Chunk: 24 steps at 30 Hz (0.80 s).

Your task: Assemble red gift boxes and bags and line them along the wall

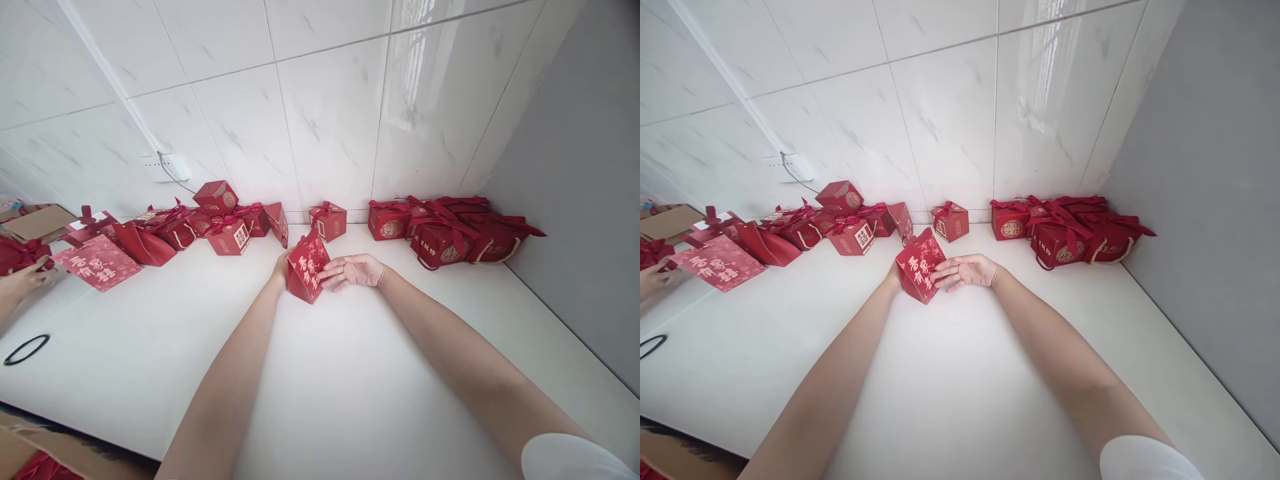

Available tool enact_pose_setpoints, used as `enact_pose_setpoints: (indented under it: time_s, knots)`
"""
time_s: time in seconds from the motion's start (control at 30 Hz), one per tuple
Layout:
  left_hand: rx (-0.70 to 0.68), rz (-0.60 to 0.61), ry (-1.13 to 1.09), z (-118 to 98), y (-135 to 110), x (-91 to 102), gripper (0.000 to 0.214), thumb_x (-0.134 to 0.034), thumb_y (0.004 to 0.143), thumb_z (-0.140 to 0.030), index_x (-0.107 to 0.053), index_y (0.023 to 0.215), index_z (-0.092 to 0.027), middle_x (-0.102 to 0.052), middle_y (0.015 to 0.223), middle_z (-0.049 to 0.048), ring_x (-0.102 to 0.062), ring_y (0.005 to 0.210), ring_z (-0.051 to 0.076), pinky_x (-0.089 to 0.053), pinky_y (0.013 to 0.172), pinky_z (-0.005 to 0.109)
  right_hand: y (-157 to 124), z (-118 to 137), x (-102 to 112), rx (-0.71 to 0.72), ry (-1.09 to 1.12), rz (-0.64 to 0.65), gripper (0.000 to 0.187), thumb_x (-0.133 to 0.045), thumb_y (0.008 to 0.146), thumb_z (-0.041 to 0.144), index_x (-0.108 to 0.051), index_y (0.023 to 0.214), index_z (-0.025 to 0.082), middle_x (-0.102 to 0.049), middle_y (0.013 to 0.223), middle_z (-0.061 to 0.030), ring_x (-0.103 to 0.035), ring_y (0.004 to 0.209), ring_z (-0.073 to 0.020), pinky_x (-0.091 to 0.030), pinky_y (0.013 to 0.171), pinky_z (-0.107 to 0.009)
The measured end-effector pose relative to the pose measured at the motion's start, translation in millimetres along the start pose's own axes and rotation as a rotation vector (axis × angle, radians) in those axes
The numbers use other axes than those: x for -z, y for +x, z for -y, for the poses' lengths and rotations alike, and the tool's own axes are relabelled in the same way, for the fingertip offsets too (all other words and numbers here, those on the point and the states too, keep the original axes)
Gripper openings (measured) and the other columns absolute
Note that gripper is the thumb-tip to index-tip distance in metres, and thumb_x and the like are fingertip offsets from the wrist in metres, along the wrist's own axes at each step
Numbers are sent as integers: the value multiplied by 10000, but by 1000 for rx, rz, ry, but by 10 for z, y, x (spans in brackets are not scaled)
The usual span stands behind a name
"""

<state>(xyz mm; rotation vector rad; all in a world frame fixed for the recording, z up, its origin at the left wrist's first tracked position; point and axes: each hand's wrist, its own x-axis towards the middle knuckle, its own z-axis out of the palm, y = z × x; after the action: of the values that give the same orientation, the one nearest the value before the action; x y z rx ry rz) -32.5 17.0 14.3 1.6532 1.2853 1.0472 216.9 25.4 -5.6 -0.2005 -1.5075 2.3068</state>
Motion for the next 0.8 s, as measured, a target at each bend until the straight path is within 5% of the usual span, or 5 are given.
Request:
enact_pose_setpoints:
  time_s: [0.23, 0.4, 0.53, 0.7, 0.8]
  knots:
    - [127, 37, -7, -796, -161, 429, 727, -388, 794, -791, -730, 1060, -207, -724, 1129, 89, -635, 1095, 305, -453, 956, 405, 78, -65, -35, 9, 39, -151, 384, -463, 940, 351, -601, 1244, 161, -638, 1292, -137, -594, 1220, -258, -397, 1092, -480]
    - [-52, 116, 516, -1173, -237, 264, 451, -659, 737, -599, -632, 556, -187, -589, 528, 14, -600, 586, 212, -435, 610, 336, 80, -93, -46, 18, 68, -211, 352, -489, 919, 350, -630, 1184, 165, -673, 1235, -135, -623, 1182, -240, -399, 1103, -465]
    - [-117, 79, 799, -1240, -391, 337, 542, -662, 772, -448, -376, 380, -207, -351, 381, -7, -479, 438, 172, -357, 532, 338, 57, -136, -69, 39, 86, -265, 305, -545, 902, 323, -642, 1153, 182, -676, 1235, -127, -627, 1180, -233, -406, 1109, -451]
    - [7, 64, 889, -1550, -1097, 860, 507, -562, 845, -394, -402, 412, -186, -364, 446, 2, -514, 513, 170, -374, 581, 322, 28, -196, -54, 47, 99, -356, 278, -545, 907, 312, -648, 1139, 197, -686, 1219, -115, -633, 1171, -224, -443, 1087, -434]
    - [170, -156, 861, -1809, -1781, 1363, 529, -608, 782, -565, -522, 472, -144, -410, 481, -16, -537, 578, 137, -411, 613, 258, 5, -208, -59, 49, 90, -396, 254, -531, 923, 292, -655, 1127, 206, -693, 1207, -101, -632, 1172, -216, -450, 1087, -428]
